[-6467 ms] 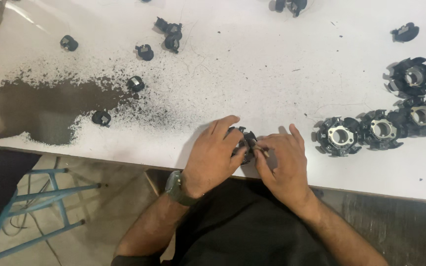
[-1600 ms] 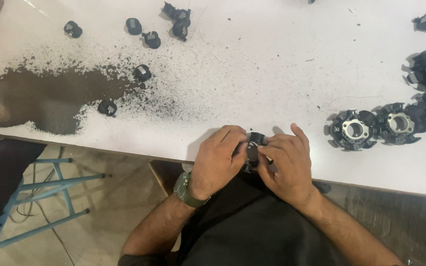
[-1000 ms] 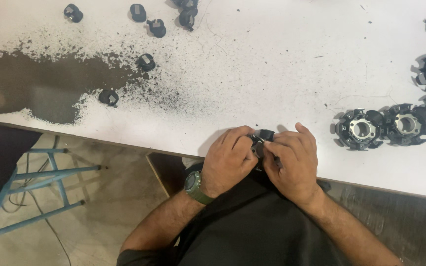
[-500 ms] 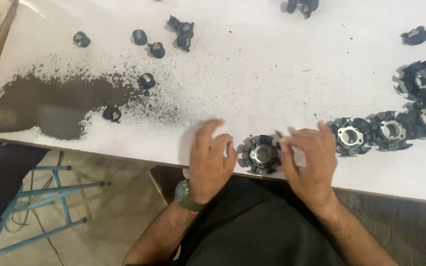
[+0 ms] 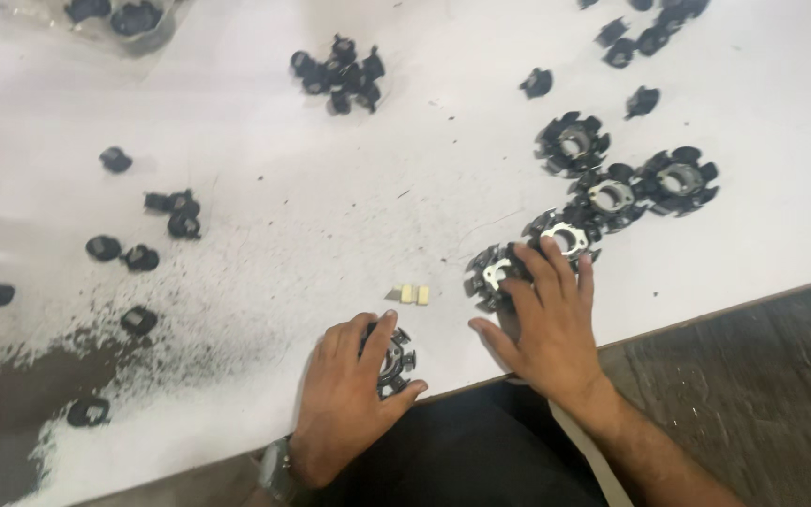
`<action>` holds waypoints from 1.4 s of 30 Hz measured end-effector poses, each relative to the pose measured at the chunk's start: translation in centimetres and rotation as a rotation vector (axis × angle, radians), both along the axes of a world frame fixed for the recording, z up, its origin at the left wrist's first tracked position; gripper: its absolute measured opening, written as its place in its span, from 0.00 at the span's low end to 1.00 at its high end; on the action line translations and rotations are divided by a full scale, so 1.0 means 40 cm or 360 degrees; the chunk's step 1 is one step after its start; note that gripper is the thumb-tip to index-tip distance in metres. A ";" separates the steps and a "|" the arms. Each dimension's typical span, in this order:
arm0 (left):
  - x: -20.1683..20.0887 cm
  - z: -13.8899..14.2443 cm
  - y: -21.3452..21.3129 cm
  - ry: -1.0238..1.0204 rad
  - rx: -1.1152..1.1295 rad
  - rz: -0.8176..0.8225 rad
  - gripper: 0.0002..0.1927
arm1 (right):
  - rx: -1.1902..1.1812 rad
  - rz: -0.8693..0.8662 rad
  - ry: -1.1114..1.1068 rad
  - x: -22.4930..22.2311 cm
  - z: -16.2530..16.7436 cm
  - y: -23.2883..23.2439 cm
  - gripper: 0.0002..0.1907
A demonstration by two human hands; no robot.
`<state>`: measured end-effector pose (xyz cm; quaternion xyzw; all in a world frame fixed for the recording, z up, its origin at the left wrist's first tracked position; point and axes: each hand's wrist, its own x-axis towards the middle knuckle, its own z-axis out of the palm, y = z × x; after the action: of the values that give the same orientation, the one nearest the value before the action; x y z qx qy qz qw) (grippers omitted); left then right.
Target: The person sits at a white workbench and assembles small black plastic parts, pressing blade-like pieces onto a round plastic hub one at a time and setting each finished assembly on the table with the others. They occasionally reach across the table to gather loose parts before continuing assembly.
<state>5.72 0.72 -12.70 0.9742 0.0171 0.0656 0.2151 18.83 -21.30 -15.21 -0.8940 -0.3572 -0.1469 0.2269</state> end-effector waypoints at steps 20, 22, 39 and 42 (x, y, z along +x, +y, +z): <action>0.531 0.051 -0.323 -0.0171 0.0061 -0.0672 0.42 | 0.0291 -0.0534 0.0604 0.463 0.079 -0.373 0.24; 0.543 0.033 -0.305 -0.0143 0.0007 -0.0689 0.43 | 0.0086 -0.0617 0.0453 0.478 0.083 -0.359 0.27; 0.936 0.090 -0.263 -0.0382 -0.0273 -0.0491 0.46 | 0.0281 -0.0270 0.0389 0.483 0.130 -0.289 0.26; 0.940 0.062 -0.307 -0.0338 -0.0167 -0.0619 0.44 | 0.0321 -0.0518 0.0581 0.475 0.103 -0.363 0.25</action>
<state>43.32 -11.55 -10.21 0.9343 -0.1903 0.1242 0.2746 37.84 -35.83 -11.10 -0.9243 -0.1454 -0.0527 0.3489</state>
